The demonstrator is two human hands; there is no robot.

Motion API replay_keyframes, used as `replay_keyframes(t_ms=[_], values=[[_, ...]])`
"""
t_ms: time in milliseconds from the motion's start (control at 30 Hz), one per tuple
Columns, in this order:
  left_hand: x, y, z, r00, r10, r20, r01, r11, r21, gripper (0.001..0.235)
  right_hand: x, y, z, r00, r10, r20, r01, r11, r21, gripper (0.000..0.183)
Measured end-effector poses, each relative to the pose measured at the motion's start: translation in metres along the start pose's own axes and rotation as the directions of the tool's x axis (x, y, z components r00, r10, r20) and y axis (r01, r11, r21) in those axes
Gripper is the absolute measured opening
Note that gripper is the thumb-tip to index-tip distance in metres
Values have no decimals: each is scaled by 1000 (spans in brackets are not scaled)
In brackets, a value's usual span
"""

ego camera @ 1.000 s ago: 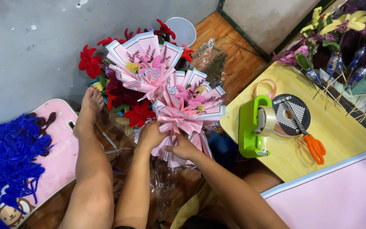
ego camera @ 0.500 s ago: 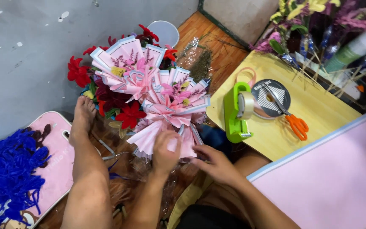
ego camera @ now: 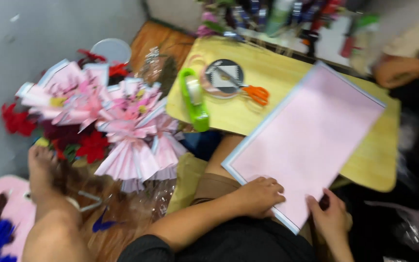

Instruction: The person folds and cuts pink paper sheets, then wraps the folded paper around a stick with artificial flowers to create a bouquet. The person uses scissors to trim the paper and secures the arrangement by hand.

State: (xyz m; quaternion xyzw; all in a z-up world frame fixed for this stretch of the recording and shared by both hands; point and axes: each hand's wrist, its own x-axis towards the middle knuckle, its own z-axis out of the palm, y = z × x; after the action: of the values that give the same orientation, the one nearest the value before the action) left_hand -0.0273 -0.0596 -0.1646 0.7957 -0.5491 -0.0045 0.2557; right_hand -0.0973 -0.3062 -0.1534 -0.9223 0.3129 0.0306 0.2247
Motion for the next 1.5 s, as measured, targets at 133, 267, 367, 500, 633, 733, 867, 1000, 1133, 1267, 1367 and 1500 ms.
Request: replay_keyframes(t_ms=[133,267,367,500,633,733,867,1000,1133,1267,1367,1500], values=[[3,-8,41,993,-59,100,50,995,90,56,-12,25,33,995,50,90,-94,793,601,83],[-8,-1,31,998,3,58,-8,996,85,29,-35,-13,1,985,74,158,-152,812,564,77],[-18,-1,42,987,-50,154,20,981,191,25,-31,-1,11,992,-106,63,36,732,680,84],[-16,-1,33,998,-58,26,54,992,111,15,-21,9,19,990,-131,49,52,672,739,84],[-10,7,18,997,-61,38,59,997,44,18,-6,26,35,992,-119,36,42,593,804,79],[-8,10,19,997,12,74,-18,996,85,15,-12,22,28,992,-126,32,46,571,819,78],[-8,16,9,992,42,120,-51,996,73,18,-13,26,29,996,-83,40,12,546,838,78],[-15,10,-2,998,13,63,-21,992,123,23,-2,30,22,998,-64,-9,43,549,835,73],[-36,-23,9,994,-105,-42,112,965,238,38,16,46,16,999,-18,-47,49,536,843,67],[-50,-46,1,947,-310,83,281,925,255,61,23,56,21,1000,13,26,-29,471,882,68],[-52,-60,19,952,-300,57,275,923,268,49,17,49,14,997,41,60,-73,523,849,70],[-54,-83,33,992,-72,-108,104,941,323,17,22,52,17,997,79,26,-77,758,648,74]])
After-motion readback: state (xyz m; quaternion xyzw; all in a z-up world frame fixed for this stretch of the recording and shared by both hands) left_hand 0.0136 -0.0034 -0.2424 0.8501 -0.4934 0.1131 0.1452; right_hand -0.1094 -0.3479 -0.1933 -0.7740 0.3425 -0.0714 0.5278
